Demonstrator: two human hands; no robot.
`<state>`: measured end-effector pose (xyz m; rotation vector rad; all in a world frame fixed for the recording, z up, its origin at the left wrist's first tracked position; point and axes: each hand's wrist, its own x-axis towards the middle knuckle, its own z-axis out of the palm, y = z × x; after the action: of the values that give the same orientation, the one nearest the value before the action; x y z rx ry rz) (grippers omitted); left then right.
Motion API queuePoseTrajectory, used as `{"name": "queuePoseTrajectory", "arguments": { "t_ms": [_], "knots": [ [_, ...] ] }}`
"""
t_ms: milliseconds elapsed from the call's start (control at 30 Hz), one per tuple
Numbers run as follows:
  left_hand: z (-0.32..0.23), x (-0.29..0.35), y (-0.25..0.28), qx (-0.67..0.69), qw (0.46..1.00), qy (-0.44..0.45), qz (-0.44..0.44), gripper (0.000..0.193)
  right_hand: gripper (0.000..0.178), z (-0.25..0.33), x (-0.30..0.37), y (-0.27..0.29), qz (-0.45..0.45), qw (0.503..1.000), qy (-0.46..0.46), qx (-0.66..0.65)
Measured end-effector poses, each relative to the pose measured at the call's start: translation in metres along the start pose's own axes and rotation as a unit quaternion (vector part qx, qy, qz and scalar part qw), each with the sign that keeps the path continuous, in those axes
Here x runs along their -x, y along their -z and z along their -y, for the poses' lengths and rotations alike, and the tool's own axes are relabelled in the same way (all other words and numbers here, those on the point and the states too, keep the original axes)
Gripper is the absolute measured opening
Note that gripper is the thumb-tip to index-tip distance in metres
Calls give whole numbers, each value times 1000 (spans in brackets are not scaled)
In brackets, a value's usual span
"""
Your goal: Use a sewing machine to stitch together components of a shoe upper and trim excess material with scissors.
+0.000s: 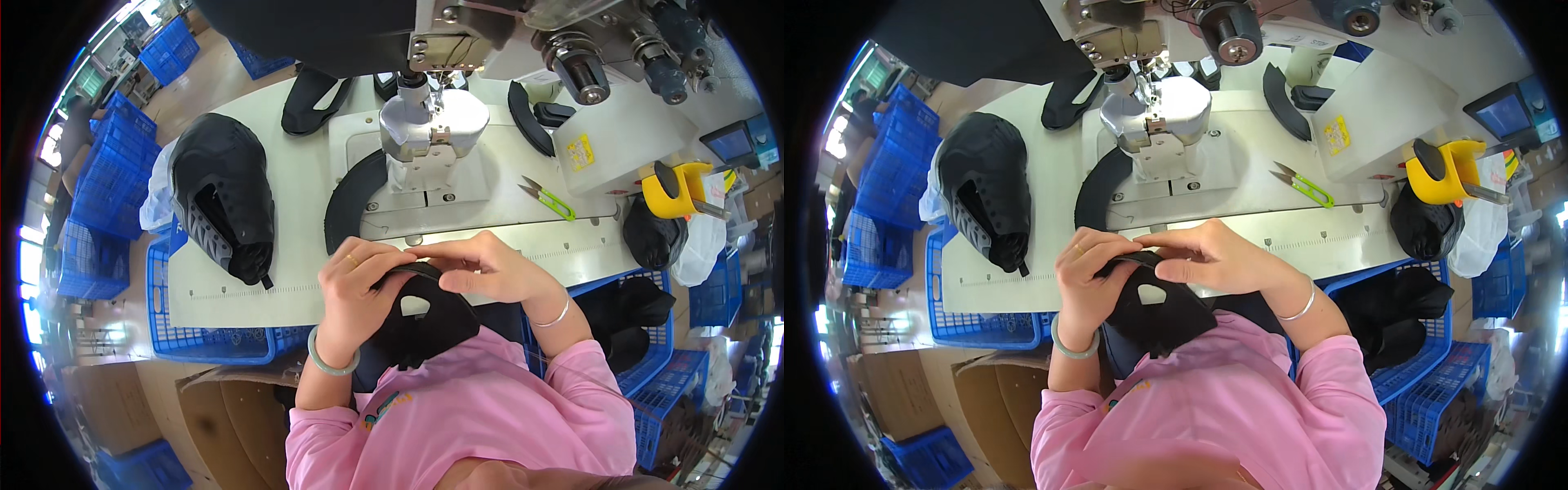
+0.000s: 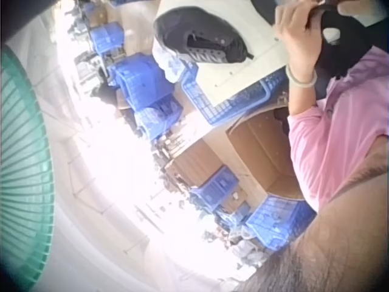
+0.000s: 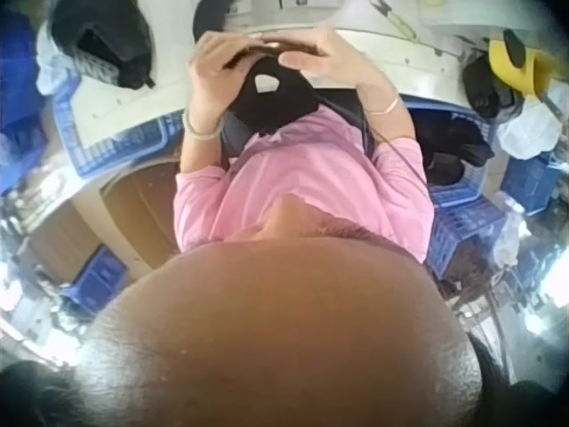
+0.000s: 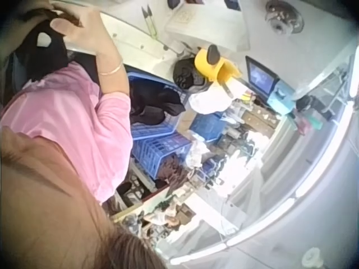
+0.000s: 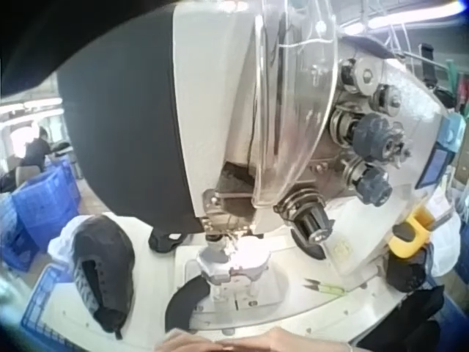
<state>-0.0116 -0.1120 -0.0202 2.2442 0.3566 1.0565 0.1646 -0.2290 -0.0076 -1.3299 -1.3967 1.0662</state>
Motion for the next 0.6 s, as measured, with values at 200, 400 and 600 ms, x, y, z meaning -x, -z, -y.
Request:
{"name": "queuePoseTrajectory", "arguments": {
  "t_ms": [200, 400, 600],
  "knots": [
    [-43, 45, 7, -79, 989, 115, -42, 24, 45, -10, 17, -28, -12, 999, -38, -11],
    [-33, 96, 3, 294, 883, 350, 105, 20, 56, -22, 37, -63, -30, 995, 46, 86],
    [-30, 116, -4, 428, 837, 333, 69, 29, 66, -18, 47, -71, -10, 999, -15, -29]
  ]
}}
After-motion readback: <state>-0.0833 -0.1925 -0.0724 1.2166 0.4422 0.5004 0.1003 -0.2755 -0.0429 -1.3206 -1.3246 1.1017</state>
